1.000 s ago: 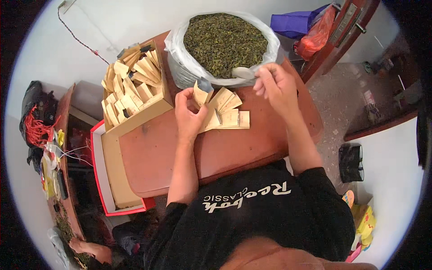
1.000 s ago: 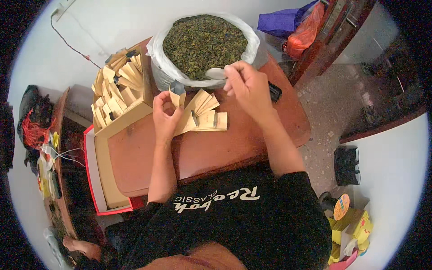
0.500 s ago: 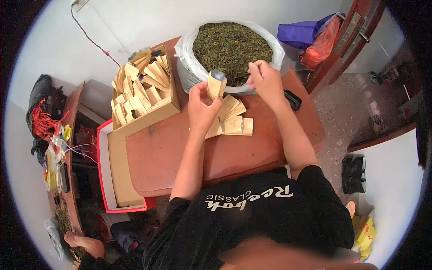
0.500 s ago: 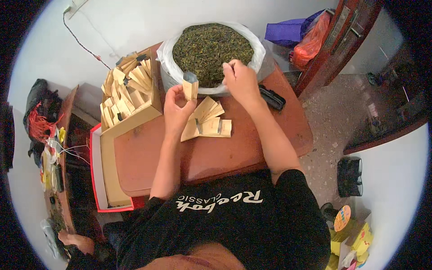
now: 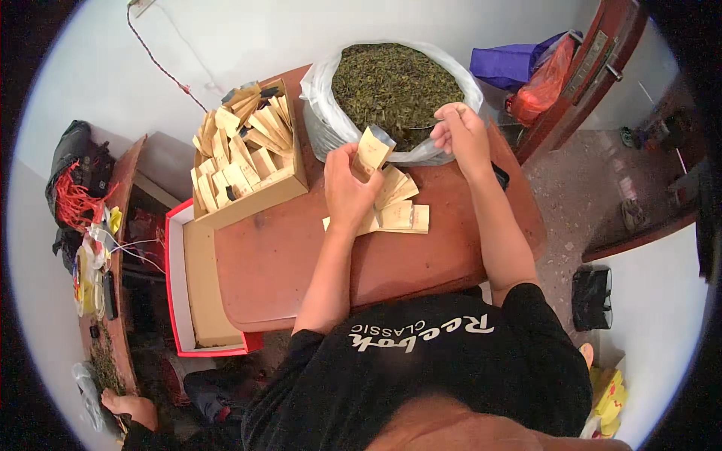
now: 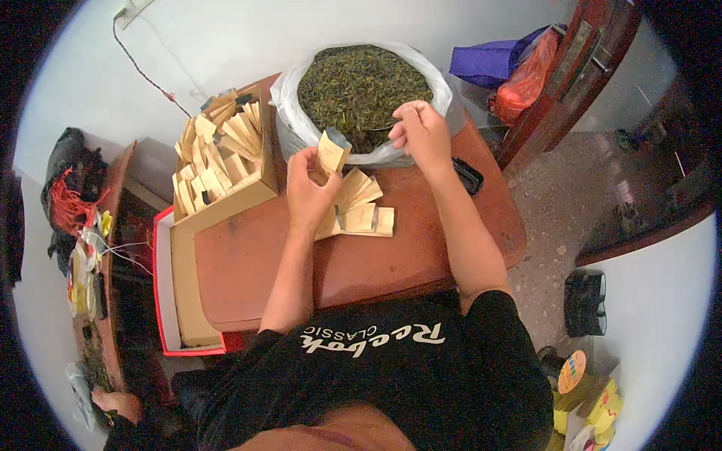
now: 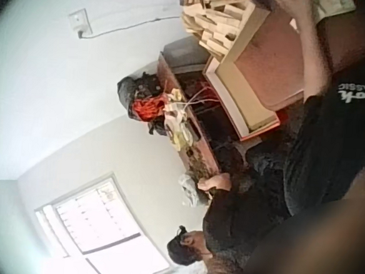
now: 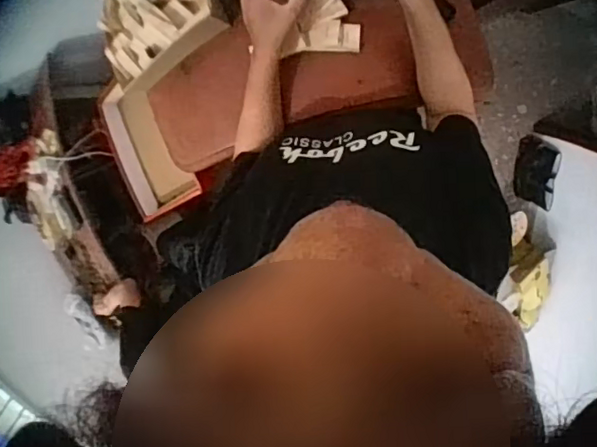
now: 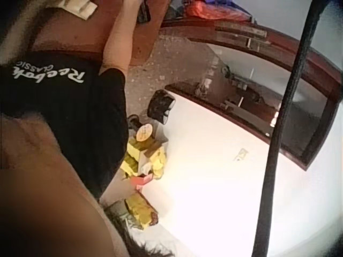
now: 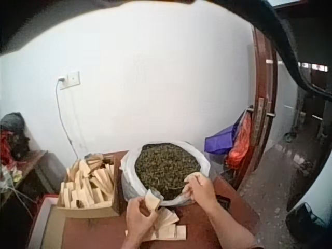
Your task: Scoop dried herbs into small paper sachets using a spoon.
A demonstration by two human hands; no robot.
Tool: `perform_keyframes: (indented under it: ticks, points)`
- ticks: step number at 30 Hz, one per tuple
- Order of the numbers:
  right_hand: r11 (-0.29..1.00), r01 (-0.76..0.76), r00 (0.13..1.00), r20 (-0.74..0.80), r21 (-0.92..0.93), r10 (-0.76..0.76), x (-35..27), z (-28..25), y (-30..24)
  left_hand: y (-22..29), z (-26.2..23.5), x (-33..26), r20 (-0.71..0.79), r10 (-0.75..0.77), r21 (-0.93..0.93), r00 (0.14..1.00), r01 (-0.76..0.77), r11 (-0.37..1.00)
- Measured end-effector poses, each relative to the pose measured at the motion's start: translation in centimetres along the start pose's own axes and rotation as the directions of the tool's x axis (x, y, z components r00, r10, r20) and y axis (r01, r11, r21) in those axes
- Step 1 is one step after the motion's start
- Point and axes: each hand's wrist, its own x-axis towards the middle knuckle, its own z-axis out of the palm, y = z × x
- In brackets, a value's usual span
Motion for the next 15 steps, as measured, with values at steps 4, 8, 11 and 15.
perform_keyframes:
  ticks: [4, 8, 11, 15]
  points:
    - [0.993, -0.037, 0.998, 0.055, 0.113, 0.030, 0.2, -0.3, -0.8, -0.1, 0.1, 0.0, -0.006, 0.004, 0.023, 1.000, -0.004, 1.000]
    - [0.985, -0.075, 0.994, 0.091, 0.157, 0.061, 0.1, -0.1, -1.9, -0.2, 0.1, 0.0, -0.004, 0.006, 0.047, 1.000, -0.006, 0.999]
    - [0.983, -0.090, 0.990, 0.119, 0.157, 0.072, -0.1, 0.4, -2.4, -0.3, 0.1, 0.0, -0.009, 0.017, 0.052, 1.000, -0.016, 0.999]
    - [0.986, -0.098, 0.980, 0.186, 0.137, 0.071, -0.4, 0.6, -2.6, 0.3, -0.1, 0.0, 0.007, 0.000, 0.078, 1.000, 0.000, 0.997]
